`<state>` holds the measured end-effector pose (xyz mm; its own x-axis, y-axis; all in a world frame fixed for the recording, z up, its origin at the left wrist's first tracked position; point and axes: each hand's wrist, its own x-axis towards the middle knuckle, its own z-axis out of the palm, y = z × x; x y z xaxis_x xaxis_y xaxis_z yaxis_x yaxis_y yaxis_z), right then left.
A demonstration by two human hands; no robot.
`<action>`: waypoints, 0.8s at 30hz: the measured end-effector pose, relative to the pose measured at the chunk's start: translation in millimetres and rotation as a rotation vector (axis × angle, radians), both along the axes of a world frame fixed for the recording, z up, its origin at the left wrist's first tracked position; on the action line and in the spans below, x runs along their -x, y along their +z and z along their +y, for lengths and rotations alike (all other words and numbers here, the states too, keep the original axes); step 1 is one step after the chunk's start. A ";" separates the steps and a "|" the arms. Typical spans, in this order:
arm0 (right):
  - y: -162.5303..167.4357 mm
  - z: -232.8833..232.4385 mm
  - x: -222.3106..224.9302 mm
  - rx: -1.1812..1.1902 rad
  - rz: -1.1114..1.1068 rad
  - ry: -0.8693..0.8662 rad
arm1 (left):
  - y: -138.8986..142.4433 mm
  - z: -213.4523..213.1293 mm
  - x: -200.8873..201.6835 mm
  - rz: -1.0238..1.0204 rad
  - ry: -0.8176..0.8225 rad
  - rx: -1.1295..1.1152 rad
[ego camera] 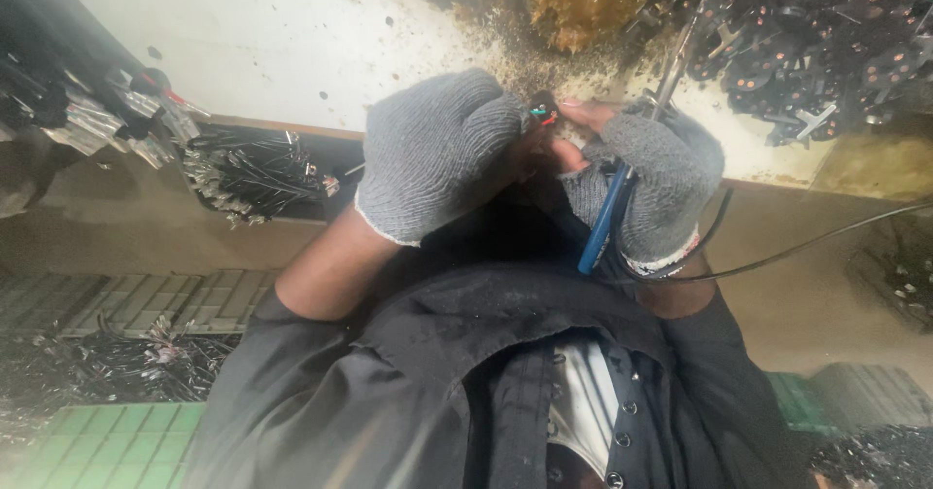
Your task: The person solders small electronic components at a cluttered workbench. They hold a component with red and green wires in one gloved hand, dip the wire ends into a container of flux, and use a soldering iron in the other hand to solder the wire connections, repeating the process for successive components.
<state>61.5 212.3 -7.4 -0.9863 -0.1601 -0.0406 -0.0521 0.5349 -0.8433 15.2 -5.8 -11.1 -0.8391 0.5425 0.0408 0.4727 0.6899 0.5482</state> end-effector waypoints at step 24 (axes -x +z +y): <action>-13.9 31.8 -24.8 -0.171 0.205 0.342 | 7.4 2.2 4.2 -0.012 0.011 -0.026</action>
<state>86.4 244.0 -21.3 -0.8680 -0.4871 0.0968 -0.4081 0.5886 -0.6978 11.0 -3.6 -3.8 -0.8457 0.5317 0.0450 0.4584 0.6807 0.5714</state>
